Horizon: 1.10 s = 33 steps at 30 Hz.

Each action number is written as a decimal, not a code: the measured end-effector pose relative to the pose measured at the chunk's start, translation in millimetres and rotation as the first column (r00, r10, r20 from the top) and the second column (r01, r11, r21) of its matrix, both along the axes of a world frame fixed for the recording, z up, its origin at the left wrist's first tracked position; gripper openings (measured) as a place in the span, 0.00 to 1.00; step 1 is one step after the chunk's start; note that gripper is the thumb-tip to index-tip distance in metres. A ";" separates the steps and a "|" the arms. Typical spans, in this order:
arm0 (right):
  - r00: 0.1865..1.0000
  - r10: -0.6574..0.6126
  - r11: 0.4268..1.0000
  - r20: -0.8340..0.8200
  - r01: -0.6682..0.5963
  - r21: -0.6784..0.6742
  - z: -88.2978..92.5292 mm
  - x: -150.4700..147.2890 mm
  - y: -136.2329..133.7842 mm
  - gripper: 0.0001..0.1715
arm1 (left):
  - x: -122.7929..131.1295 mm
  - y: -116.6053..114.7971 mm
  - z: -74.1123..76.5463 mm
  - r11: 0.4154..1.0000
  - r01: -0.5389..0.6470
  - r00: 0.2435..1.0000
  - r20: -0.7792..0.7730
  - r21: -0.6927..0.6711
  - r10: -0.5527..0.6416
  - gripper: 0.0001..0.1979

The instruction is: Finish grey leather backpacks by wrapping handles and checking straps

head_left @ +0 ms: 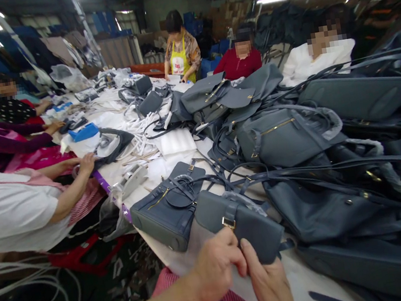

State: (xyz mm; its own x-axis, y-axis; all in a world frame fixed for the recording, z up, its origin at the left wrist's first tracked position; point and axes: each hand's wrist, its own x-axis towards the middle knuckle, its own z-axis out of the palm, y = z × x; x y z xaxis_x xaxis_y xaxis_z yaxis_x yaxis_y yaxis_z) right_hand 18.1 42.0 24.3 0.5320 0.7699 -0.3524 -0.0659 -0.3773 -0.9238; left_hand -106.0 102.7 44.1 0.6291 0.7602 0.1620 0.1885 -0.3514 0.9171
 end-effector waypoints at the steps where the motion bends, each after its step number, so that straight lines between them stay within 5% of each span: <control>1: 0.998 -0.004 1.000 -0.066 0.004 -0.001 4.2 1.8 1.7 0.27 | -2.7 -0.8 2.1 0.997 0.050 0.999 -0.023 0.053 -0.049 0.14; 6: 0.868 -0.009 0.998 -0.497 0.039 0.051 21.0 7.4 9.2 0.26 | -25.5 4.0 13.3 0.994 0.087 0.990 -0.117 0.062 -0.079 0.14; 9: 0.863 -0.085 0.991 -0.498 0.127 0.051 29.3 10.8 13.6 0.24 | -33.4 1.7 11.5 0.996 0.078 0.983 -0.168 0.052 -0.069 0.11; 13: 0.889 -0.134 0.984 -0.437 0.171 0.046 33.6 13.8 16.6 0.25 | -35.5 -3.8 7.1 0.995 -0.095 0.968 -0.229 0.031 0.099 0.09; 17: 0.898 -0.106 0.990 -0.426 0.136 0.040 28.7 10.4 14.1 0.26 | -31.9 1.5 15.6 0.967 -0.118 0.978 -0.141 0.226 0.152 0.11; 21: 0.895 -0.068 0.996 -0.442 0.088 0.025 23.5 6.7 9.8 0.25 | -21.2 7.1 22.2 0.895 -0.042 0.984 -0.139 0.443 0.115 0.09; 26: 0.879 -0.044 0.997 -0.475 0.068 0.034 25.0 5.6 7.1 0.25 | -12.4 9.7 16.5 0.714 0.106 0.965 -0.246 0.692 0.095 0.12; 30: 0.870 -0.068 0.996 -0.488 0.084 0.012 28.7 4.6 8.3 0.25 | -7.9 21.9 11.6 0.606 0.190 0.950 -0.301 0.772 0.086 0.14; 33: 0.872 -0.077 0.996 -0.484 0.089 0.001 29.6 6.0 9.6 0.23 | -6.2 32.3 10.3 0.585 0.242 0.951 -0.308 0.774 0.014 0.17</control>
State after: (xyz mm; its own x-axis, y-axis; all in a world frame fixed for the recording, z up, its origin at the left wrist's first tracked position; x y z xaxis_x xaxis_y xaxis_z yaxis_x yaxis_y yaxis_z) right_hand 24.0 51.5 53.9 0.3624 0.7412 -0.5650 -0.5362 -0.3301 -0.7769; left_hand -112.2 134.9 54.4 0.8134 0.3220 0.4844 0.2692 -0.9466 0.1772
